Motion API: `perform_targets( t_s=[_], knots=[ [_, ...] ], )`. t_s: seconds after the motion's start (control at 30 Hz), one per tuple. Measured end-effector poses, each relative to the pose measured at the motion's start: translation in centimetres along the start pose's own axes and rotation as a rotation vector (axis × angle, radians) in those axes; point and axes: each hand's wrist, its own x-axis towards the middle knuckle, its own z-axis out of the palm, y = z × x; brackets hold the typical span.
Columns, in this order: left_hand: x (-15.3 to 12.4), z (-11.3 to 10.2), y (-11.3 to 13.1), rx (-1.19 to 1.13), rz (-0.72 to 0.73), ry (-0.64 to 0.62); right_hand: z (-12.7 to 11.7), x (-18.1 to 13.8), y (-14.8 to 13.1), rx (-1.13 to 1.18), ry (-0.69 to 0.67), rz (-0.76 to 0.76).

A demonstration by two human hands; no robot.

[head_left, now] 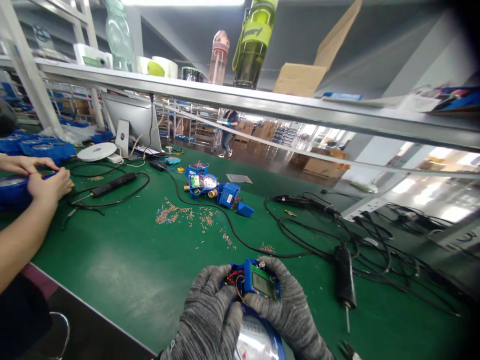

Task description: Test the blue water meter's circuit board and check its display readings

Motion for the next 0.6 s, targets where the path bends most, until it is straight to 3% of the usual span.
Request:
perform_targets(
  t_s=[0.17, 0.33, 0.43, 0.6],
  knots=[
    [-0.6, 1.5, 1.1, -0.062, -0.14, 0.052, 0.1, 0.0, -0.1, -0.034, 0.075, -0.021],
    [0.2, 0.8, 2.1, -0.044, -0.091, 0.037, 0.2, 0.0, -0.9, -0.106, 0.113, -0.005],
    [1.0, 0.0, 2.7, -0.07, -0.151, -0.034, 0.1, -0.1, -1.2, -0.12, 0.104, -0.006],
    [2.3, -1.1, 2.7, -0.3, -0.321, -0.245, 0.1, -0.4, -0.8, -0.108, 0.096, -0.016]
  ],
)
